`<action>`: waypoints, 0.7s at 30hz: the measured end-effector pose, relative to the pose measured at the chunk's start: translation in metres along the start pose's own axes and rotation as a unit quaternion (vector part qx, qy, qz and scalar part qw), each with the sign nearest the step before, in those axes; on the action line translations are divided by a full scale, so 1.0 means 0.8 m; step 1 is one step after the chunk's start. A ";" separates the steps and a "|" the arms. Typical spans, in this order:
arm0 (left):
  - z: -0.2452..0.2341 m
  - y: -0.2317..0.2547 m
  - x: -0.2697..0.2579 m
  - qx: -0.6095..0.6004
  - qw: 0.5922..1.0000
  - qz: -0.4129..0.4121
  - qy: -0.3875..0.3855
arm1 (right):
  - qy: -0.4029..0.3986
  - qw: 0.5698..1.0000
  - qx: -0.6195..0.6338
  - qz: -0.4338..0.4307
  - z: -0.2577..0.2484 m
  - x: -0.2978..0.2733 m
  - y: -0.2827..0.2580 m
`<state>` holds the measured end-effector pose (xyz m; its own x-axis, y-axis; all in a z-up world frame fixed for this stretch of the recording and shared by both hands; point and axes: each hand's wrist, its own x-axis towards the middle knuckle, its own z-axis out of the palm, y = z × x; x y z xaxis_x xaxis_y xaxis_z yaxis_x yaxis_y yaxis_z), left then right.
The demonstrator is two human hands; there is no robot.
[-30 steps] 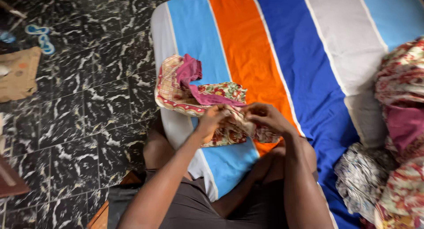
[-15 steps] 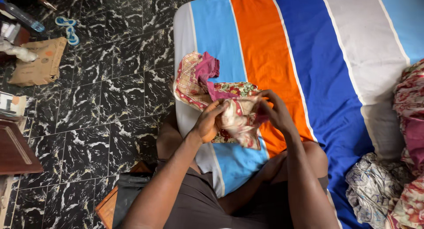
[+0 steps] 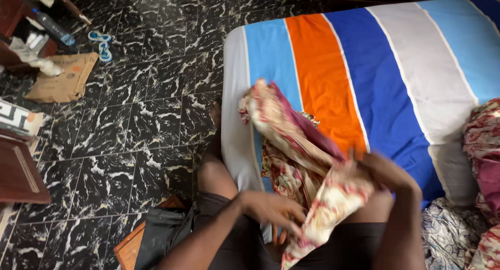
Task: The person sits on the edge of a bed and folds bedding items one at a time. They shake out and align a floral pillowcase, fold it into a rectangle, then pick up a larger maroon and gold pillowcase, straighten it on the bed, and fold it on top of the first piece.
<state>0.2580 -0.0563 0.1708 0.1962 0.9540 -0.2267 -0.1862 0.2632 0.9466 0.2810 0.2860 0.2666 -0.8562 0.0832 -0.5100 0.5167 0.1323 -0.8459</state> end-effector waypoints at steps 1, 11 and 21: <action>-0.022 -0.013 -0.001 0.319 0.918 0.186 0.141 | -0.062 0.993 0.017 0.096 0.001 -0.018 0.019; -0.222 -0.065 0.045 0.119 0.535 0.176 0.817 | 0.063 0.884 -0.384 -0.260 0.061 -0.003 0.087; 0.045 -0.077 0.077 0.430 0.740 0.061 0.514 | -0.081 0.959 0.228 -0.149 0.161 0.064 -0.027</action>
<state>0.3165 -0.0188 0.1071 -0.6900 0.6841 0.2363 0.6258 0.3999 0.6697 0.2257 0.1601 0.2391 -0.9739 -0.0496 -0.2215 0.2255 -0.3228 -0.9192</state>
